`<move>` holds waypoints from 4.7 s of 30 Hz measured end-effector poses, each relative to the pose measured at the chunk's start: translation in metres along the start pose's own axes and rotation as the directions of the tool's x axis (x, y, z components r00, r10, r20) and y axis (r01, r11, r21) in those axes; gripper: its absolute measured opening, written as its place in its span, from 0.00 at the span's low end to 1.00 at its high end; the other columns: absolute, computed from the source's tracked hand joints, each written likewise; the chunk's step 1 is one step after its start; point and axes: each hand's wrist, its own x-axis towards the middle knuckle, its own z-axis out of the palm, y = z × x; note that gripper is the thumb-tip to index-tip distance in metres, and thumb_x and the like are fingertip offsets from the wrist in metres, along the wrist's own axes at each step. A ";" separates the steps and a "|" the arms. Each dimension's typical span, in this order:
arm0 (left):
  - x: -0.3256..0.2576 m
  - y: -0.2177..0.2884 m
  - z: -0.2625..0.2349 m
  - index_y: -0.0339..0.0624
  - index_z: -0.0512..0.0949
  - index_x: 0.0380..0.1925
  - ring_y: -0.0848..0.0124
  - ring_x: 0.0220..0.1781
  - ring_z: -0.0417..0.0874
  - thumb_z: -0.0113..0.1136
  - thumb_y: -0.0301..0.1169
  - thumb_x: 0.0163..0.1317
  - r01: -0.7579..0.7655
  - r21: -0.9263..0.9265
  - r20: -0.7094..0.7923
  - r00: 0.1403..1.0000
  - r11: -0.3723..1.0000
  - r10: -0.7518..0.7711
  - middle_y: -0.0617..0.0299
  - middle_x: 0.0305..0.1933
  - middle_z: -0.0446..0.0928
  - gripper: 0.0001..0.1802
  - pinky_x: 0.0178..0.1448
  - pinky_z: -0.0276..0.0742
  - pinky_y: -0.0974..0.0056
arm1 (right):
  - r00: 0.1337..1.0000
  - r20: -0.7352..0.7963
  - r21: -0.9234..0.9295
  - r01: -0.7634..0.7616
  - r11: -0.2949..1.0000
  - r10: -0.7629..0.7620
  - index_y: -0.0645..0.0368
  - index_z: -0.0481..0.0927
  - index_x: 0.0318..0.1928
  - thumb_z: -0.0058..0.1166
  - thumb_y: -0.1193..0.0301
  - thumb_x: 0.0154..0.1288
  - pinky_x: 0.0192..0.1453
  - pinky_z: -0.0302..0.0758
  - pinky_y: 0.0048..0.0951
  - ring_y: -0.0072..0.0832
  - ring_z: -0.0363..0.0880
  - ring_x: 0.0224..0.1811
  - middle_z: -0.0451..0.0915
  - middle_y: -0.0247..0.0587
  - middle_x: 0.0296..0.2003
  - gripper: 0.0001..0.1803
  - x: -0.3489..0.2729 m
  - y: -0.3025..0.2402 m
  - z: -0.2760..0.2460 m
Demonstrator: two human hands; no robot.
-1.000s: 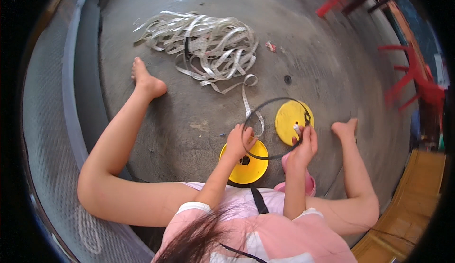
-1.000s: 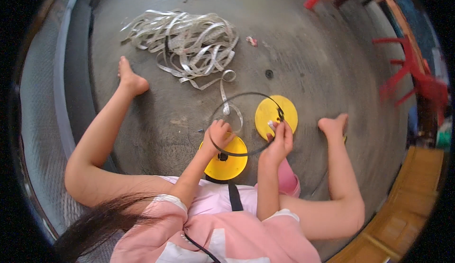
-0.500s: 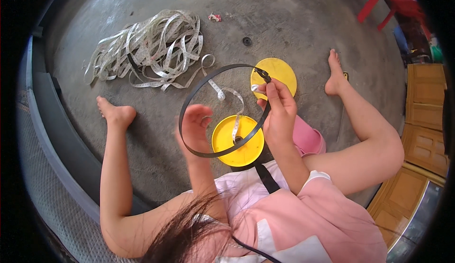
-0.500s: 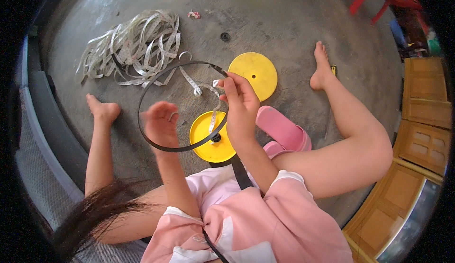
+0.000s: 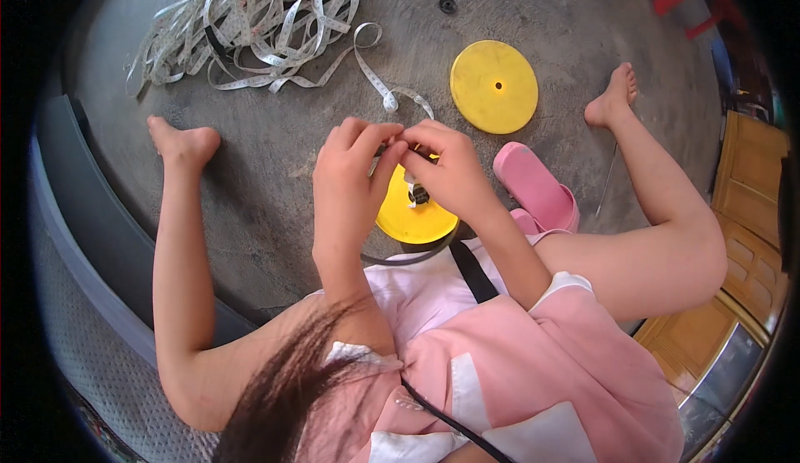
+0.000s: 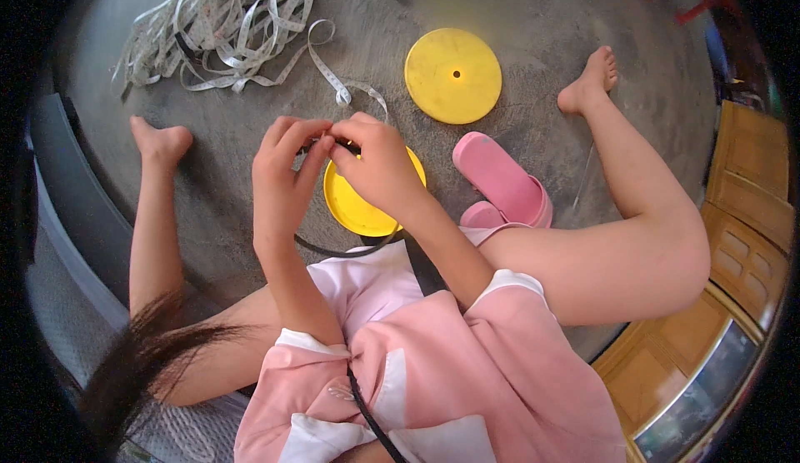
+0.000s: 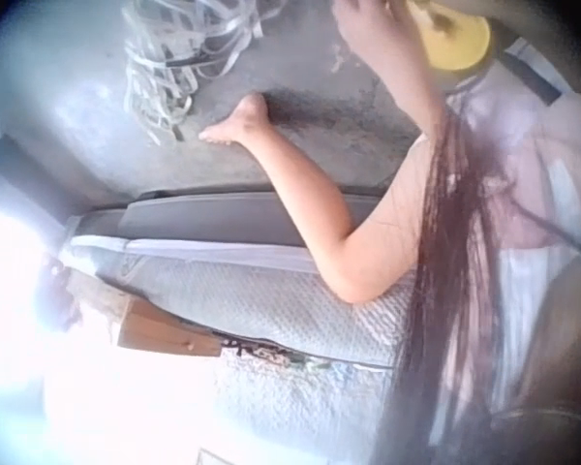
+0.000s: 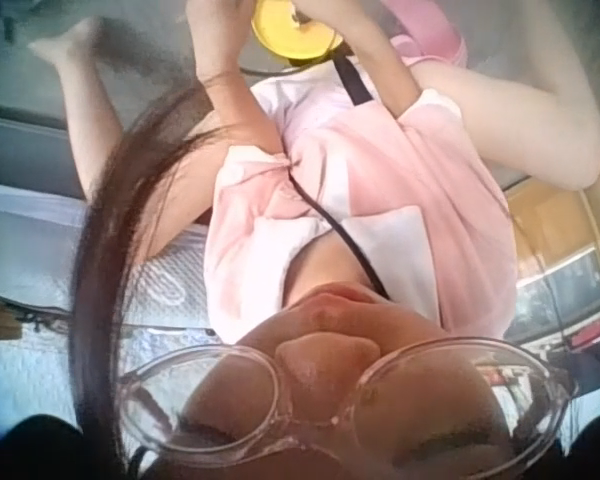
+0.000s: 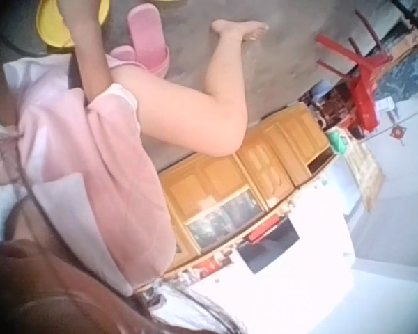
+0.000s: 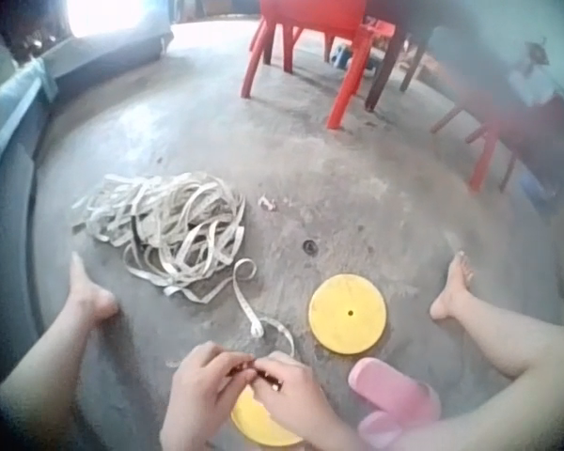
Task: The person assembles a measuring tape by fitting the tape and inner mechanism into the casing, securing the outer rim, and closing the casing with the cover by hand.
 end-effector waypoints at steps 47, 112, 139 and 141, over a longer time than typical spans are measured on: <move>-0.024 -0.009 -0.042 0.33 0.73 0.24 0.76 0.23 0.69 0.55 0.18 0.41 0.208 -0.235 0.358 0.927 0.949 -0.114 0.61 0.22 0.68 0.07 0.27 0.63 0.75 | 0.674 0.739 -0.622 0.687 0.377 -0.009 0.50 0.76 0.21 0.48 0.70 0.42 0.35 0.63 0.29 0.25 0.66 0.37 0.71 0.29 0.25 0.04 0.006 0.066 -0.004; -0.019 0.023 -0.048 0.33 0.71 0.19 0.70 0.27 0.76 0.65 0.25 0.32 -0.144 -0.392 0.054 0.982 0.909 0.179 0.54 0.24 0.75 0.13 0.29 0.69 0.74 | 0.767 0.188 0.165 0.591 0.790 -0.613 0.59 0.74 0.22 0.56 0.82 0.36 0.30 0.68 0.23 0.27 0.73 0.27 0.75 0.35 0.23 0.08 -0.006 -0.044 -0.042; -0.017 0.014 -0.032 0.33 0.72 0.26 0.79 0.25 0.70 0.56 0.20 0.42 0.024 -0.404 0.109 0.994 0.914 0.022 0.60 0.29 0.72 0.08 0.28 0.64 0.78 | 0.914 0.292 0.388 0.155 0.909 -0.280 0.63 0.67 0.30 0.50 0.81 0.48 0.41 0.66 0.23 0.28 0.73 0.35 0.72 0.41 0.29 0.08 -0.004 -0.026 -0.037; -0.014 0.016 -0.026 0.33 0.72 0.29 0.81 0.24 0.69 0.54 0.19 0.43 0.009 -0.485 0.087 0.996 0.874 0.037 0.59 0.33 0.71 0.09 0.27 0.63 0.79 | 0.923 0.270 0.431 0.140 0.892 -0.275 0.64 0.71 0.28 0.53 0.79 0.47 0.40 0.66 0.18 0.22 0.72 0.34 0.73 0.36 0.28 0.06 0.000 -0.018 -0.039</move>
